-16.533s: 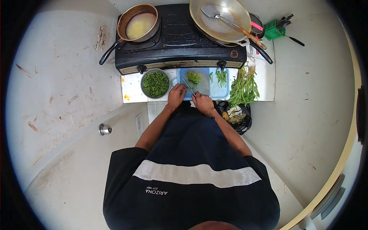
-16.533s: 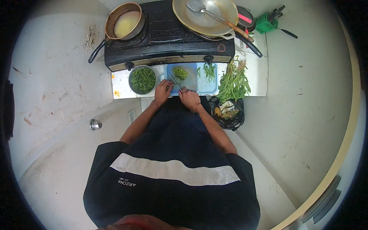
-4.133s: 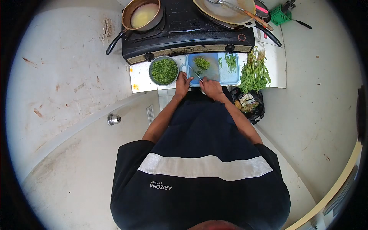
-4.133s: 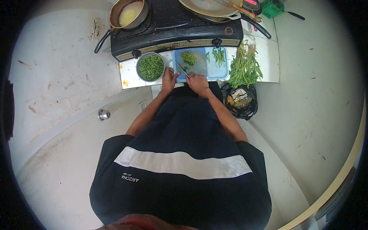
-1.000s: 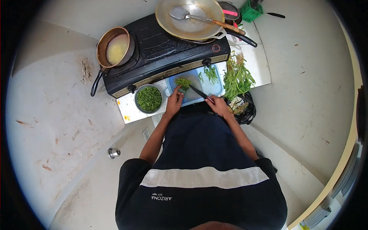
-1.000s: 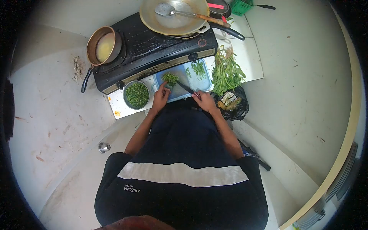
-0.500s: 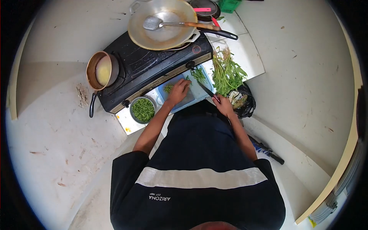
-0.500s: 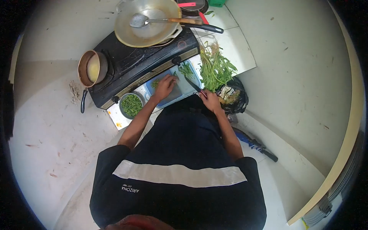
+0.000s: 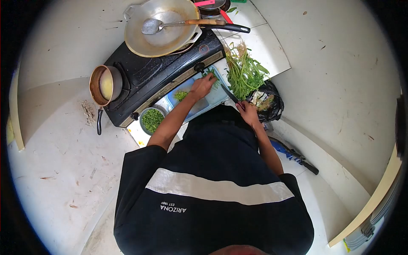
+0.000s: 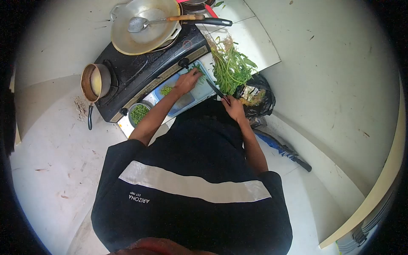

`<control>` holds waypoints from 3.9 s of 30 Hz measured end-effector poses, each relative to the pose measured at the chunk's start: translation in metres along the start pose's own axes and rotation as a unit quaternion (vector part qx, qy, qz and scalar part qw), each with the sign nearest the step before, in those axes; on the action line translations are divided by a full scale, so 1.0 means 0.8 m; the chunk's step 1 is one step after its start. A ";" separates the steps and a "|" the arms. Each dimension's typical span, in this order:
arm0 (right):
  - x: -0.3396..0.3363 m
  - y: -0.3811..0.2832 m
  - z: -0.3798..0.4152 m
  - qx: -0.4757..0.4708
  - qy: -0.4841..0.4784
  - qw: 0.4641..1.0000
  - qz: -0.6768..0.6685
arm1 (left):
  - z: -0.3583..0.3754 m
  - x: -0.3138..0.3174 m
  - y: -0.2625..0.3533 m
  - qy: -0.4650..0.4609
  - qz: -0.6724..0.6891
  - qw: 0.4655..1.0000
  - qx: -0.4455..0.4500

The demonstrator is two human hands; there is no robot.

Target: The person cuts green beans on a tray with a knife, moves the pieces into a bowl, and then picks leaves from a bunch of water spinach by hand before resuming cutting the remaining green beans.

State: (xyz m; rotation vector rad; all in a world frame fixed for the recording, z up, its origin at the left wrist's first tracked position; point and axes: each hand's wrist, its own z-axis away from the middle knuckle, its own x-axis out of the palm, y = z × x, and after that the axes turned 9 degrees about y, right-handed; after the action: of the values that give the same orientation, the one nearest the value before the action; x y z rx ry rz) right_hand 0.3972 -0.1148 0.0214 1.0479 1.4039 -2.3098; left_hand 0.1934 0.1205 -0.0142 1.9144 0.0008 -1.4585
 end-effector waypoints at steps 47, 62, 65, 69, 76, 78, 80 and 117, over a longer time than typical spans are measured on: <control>0.002 0.026 -0.027 -0.047 -0.007 0.998 -0.036 | -0.007 -0.013 -0.001 -0.008 0.034 0.999 -0.019; 0.001 0.024 -0.030 -0.056 -0.008 0.998 -0.027 | -0.002 -0.013 0.006 -0.019 0.037 0.999 -0.001; 0.002 0.028 -0.030 -0.051 -0.011 0.998 -0.027 | -0.004 -0.010 0.007 -0.025 0.025 0.999 0.005; 0.002 0.026 -0.028 -0.042 -0.014 0.998 -0.040 | -0.006 -0.004 0.009 -0.027 -0.007 1.000 -0.004; 0.002 0.028 -0.027 -0.051 -0.008 0.997 -0.053 | -0.003 -0.001 0.008 -0.032 -0.016 0.999 -0.015; 0.003 0.031 -0.030 -0.059 -0.005 0.997 -0.058 | -0.002 0.000 0.008 -0.036 0.023 0.998 -0.046; 0.004 0.031 -0.031 -0.054 -0.004 0.997 -0.060 | 0.000 0.004 0.008 -0.027 0.036 0.997 -0.055; 0.010 0.041 -0.045 -0.066 -0.002 0.997 -0.042 | -0.002 0.001 0.022 0.127 0.137 0.981 -0.059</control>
State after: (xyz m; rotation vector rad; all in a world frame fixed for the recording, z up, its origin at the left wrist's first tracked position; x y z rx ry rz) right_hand 0.4255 -0.1000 -0.0165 0.9626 1.6044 -2.2375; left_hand 0.2023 0.1078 -0.0054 1.9050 -0.0558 -1.0062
